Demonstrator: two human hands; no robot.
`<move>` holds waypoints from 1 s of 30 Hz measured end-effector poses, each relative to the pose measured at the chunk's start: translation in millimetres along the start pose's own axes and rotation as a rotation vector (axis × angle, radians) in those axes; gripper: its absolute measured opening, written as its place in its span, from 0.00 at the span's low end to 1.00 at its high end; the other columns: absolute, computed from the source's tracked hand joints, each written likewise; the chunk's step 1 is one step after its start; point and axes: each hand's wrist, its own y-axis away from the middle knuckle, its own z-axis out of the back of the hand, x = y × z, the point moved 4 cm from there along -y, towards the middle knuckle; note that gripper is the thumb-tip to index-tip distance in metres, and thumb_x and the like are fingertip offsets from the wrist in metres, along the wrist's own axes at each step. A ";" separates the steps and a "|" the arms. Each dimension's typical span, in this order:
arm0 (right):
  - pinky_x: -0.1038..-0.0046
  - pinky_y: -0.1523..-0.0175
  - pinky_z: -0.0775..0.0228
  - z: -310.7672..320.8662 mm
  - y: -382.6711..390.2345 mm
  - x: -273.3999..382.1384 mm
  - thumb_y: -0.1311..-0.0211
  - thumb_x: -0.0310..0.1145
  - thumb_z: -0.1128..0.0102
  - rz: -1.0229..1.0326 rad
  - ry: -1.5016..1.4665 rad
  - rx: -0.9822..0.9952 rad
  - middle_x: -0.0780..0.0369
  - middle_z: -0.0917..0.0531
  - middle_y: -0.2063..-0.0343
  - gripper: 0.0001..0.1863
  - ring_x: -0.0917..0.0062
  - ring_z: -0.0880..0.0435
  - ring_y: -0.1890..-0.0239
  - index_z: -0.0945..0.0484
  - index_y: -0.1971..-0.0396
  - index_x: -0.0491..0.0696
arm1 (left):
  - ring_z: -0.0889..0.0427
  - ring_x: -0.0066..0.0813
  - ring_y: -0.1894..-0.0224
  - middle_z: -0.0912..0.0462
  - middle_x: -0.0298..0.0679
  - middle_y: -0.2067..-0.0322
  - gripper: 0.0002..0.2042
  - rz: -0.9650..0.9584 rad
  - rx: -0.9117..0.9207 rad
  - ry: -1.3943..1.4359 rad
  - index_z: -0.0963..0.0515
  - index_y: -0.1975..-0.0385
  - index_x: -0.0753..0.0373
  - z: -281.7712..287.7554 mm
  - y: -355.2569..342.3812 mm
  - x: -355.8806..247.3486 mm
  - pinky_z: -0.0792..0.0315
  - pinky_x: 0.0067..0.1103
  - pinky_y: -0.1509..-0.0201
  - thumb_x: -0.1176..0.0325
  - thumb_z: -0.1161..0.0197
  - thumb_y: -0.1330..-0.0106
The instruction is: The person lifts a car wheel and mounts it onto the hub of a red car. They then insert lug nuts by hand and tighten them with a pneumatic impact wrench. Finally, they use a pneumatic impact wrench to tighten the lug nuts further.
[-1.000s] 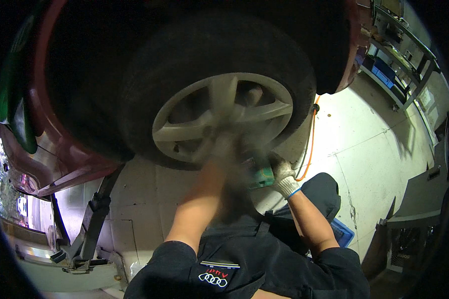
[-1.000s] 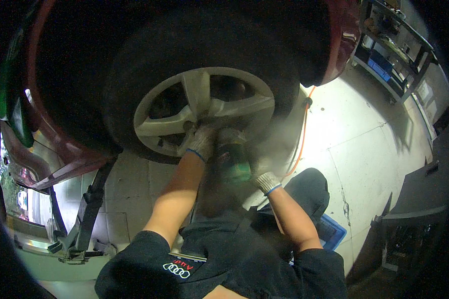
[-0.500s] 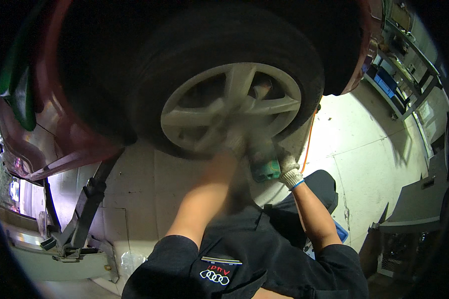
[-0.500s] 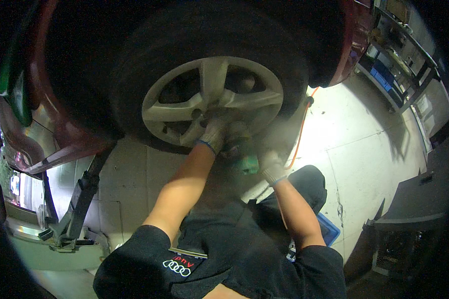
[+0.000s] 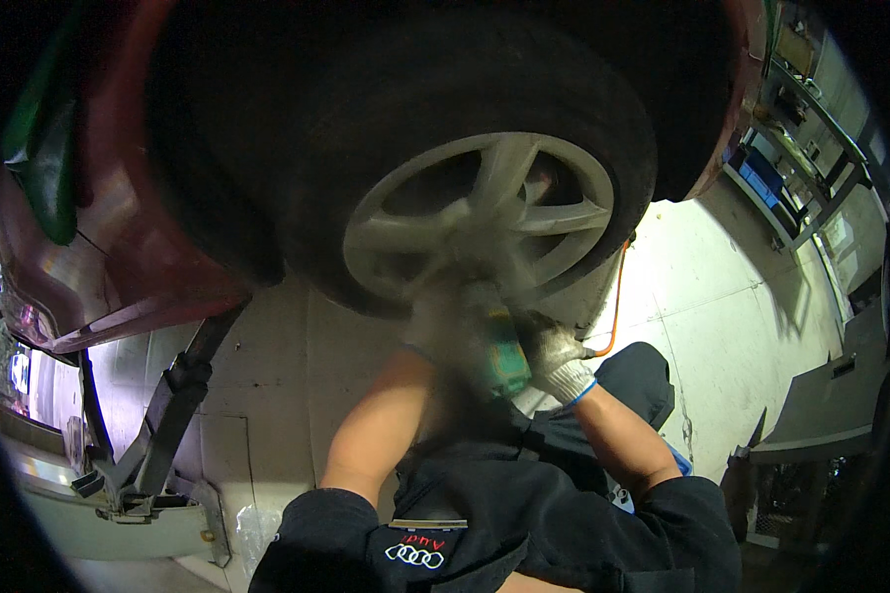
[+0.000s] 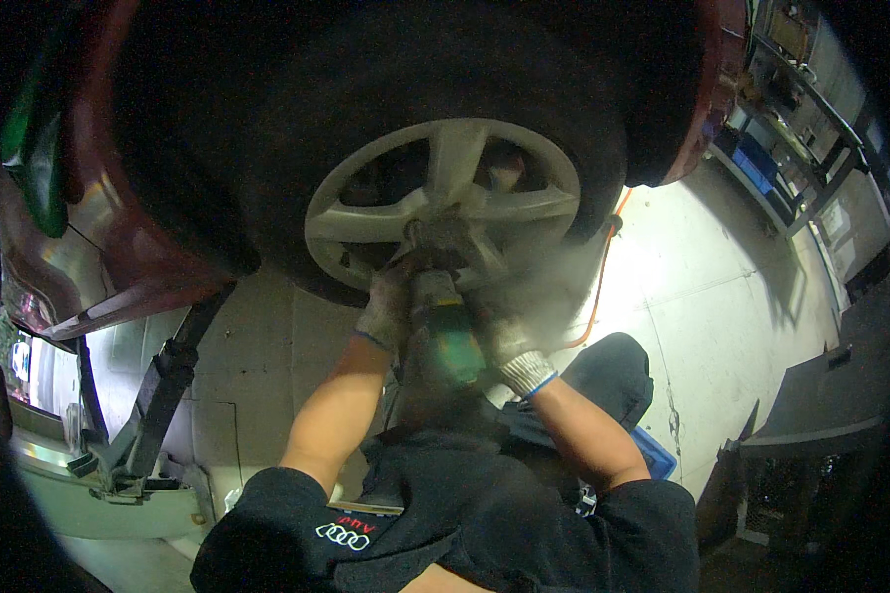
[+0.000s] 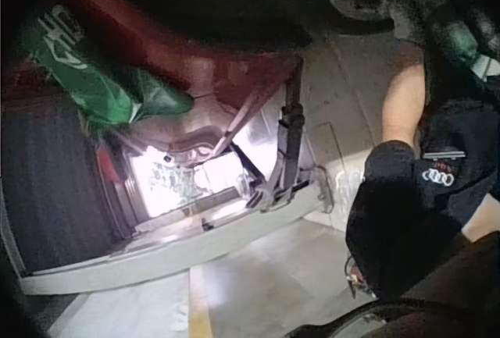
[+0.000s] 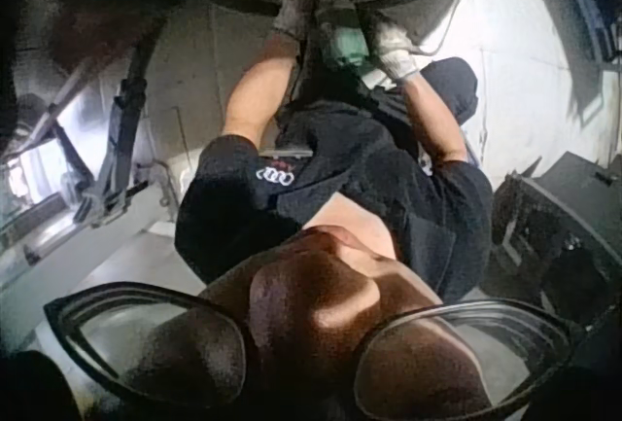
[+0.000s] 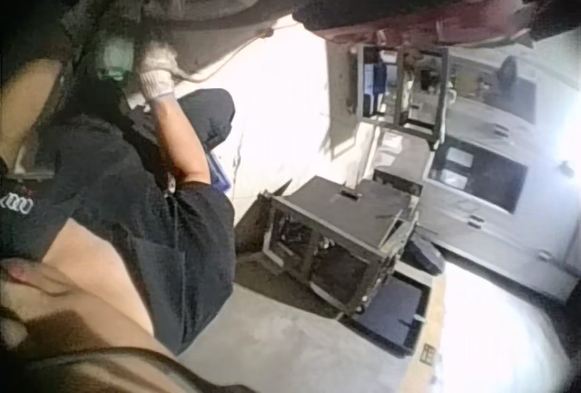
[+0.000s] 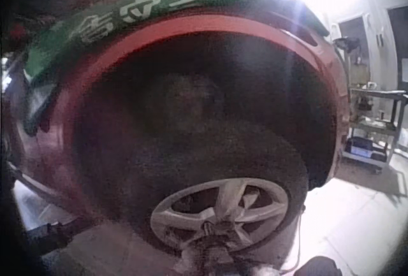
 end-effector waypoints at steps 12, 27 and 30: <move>0.57 0.46 0.25 2.4 -9.3 13.7 0.31 0.44 0.50 -0.573 -0.083 0.292 0.52 0.23 0.43 0.27 0.55 0.20 0.46 0.34 0.34 0.55 | 0.19 0.43 0.52 0.20 0.49 0.52 0.21 0.253 0.015 0.501 0.28 0.43 0.66 22.0 -19.2 44.6 0.21 0.33 0.50 0.58 0.45 0.29; 0.63 0.41 0.30 -76.9 -33.7 -30.9 0.30 0.43 0.51 -0.177 -0.094 0.180 0.53 0.28 0.38 0.28 0.60 0.25 0.40 0.36 0.33 0.50 | 0.23 0.40 0.48 0.24 0.45 0.45 0.29 0.557 -0.117 0.357 0.30 0.39 0.63 -0.4 -5.2 -83.0 0.28 0.34 0.46 0.50 0.39 0.33; 0.64 0.39 0.31 -90.6 -44.2 -27.4 0.30 0.42 0.51 -0.162 -0.073 0.154 0.53 0.29 0.37 0.28 0.61 0.26 0.39 0.37 0.33 0.49 | 0.21 0.44 0.52 0.22 0.48 0.47 0.30 0.485 -0.091 0.326 0.29 0.41 0.66 2.5 -5.1 -62.6 0.25 0.35 0.51 0.49 0.36 0.35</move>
